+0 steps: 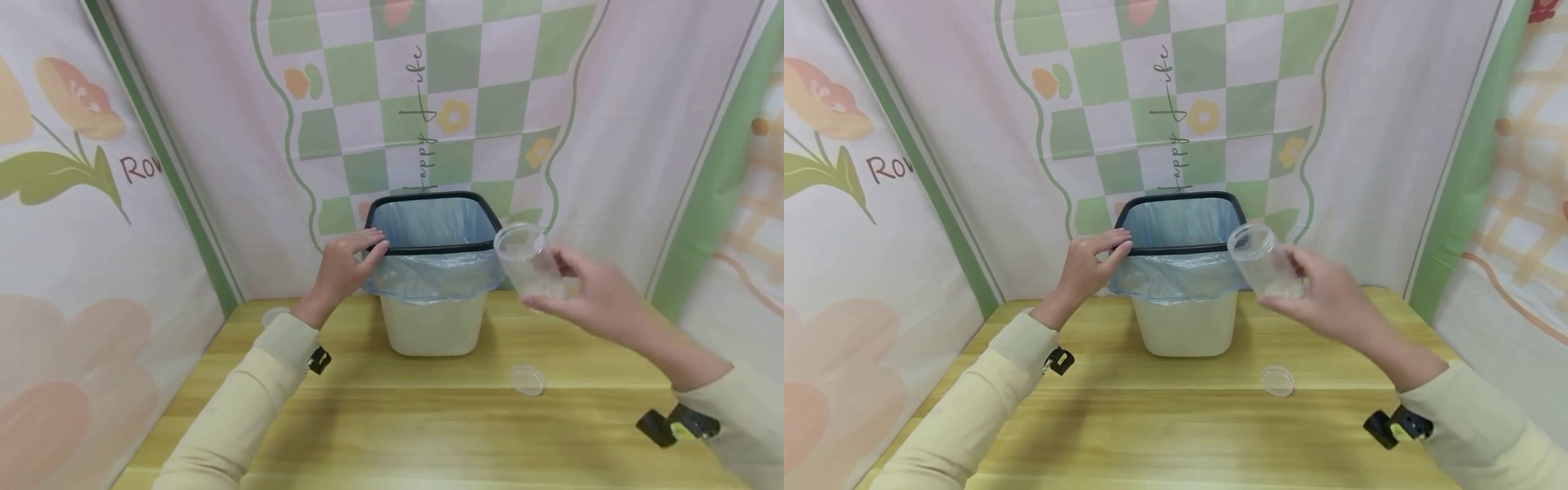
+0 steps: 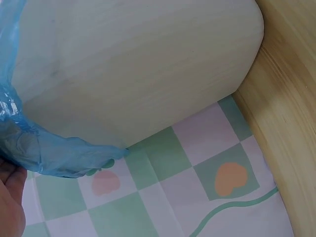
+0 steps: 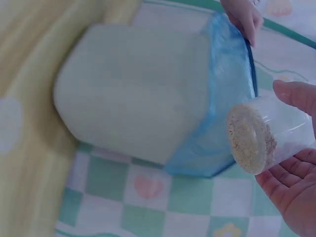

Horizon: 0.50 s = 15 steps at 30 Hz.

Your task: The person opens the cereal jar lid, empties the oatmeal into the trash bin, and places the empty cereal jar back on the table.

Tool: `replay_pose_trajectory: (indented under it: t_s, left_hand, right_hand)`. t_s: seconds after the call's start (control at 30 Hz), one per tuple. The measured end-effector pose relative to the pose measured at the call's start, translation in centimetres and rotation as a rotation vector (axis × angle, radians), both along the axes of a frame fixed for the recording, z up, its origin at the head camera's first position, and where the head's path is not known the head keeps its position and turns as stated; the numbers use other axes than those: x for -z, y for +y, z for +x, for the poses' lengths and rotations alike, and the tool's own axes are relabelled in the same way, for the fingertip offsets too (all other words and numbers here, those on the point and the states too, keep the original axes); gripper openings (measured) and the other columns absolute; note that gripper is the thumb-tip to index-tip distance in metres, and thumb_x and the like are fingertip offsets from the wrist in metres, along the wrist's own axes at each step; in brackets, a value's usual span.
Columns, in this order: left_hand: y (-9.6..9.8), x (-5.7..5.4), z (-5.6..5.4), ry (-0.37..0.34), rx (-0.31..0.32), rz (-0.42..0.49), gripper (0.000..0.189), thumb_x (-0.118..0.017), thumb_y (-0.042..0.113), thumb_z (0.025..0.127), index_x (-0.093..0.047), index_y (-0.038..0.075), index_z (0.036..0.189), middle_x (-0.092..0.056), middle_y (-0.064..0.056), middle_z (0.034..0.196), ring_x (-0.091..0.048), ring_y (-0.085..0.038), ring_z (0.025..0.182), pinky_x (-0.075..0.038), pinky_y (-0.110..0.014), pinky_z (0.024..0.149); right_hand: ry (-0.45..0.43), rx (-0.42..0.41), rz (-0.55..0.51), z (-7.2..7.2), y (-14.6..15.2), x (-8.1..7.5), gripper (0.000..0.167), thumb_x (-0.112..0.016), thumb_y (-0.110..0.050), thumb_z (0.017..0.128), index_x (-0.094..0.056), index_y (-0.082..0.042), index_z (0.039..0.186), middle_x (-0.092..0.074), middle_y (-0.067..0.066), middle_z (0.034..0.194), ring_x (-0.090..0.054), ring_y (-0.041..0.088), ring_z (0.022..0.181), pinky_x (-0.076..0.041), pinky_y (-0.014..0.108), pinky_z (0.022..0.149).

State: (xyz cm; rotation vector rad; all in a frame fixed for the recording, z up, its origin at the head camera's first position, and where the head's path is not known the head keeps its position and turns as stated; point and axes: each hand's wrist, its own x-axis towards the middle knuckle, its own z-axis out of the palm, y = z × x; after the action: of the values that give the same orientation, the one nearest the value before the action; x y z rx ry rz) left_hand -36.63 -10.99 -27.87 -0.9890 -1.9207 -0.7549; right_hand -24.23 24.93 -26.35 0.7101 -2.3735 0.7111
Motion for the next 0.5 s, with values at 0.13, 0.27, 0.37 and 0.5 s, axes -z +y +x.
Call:
replay_pose_trajectory:
  t_s: [0.13,0.27,0.37,0.5]
  left_hand:
    - [0.0,0.0,0.0,0.0,-0.003,-0.006,0.022,-0.069,0.016,0.09,-0.074,-0.001,0.104,-0.071,-0.013,0.104,-0.067,-0.024,0.103,-0.053,-0.037,0.089]
    - [-0.1,-0.1,0.0,-0.019,-0.012,-0.017,0.022,-0.069,0.017,0.09,-0.075,0.001,0.105,-0.071,-0.012,0.105,-0.067,-0.024,0.103,-0.052,-0.036,0.09]
    - [-0.1,-0.2,0.0,-0.034,-0.017,-0.023,0.023,-0.068,0.017,0.091,-0.074,0.001,0.105,-0.071,-0.012,0.106,-0.067,-0.023,0.104,-0.051,-0.036,0.092]
    - [-0.1,-0.3,0.1,-0.047,-0.019,-0.03,0.023,-0.068,0.017,0.091,-0.074,0.001,0.105,-0.071,-0.012,0.106,-0.066,-0.023,0.105,-0.051,-0.036,0.093]
  right_hand:
    - [-0.02,0.036,0.009,-1.2,0.3,-2.3,0.058,-0.087,-0.021,0.074,-0.058,0.001,0.119,-0.065,0.013,0.105,-0.062,0.031,0.094,-0.043,0.012,0.074]
    - [-0.017,0.079,0.04,-2.5,0.2,-4.4,0.059,-0.086,-0.021,0.074,-0.056,0.003,0.118,-0.064,0.018,0.105,-0.06,0.033,0.094,-0.046,0.024,0.077]
    - [0.01,0.097,0.083,-3.4,0.0,-5.9,0.06,-0.086,-0.02,0.074,-0.055,0.005,0.118,-0.063,0.021,0.103,-0.059,0.035,0.093,-0.048,0.043,0.077]
    - [0.036,0.113,0.142,-4.6,-0.6,-7.7,0.063,-0.085,-0.019,0.075,-0.053,0.009,0.122,-0.061,0.026,0.106,-0.058,0.038,0.093,-0.047,0.053,0.076]
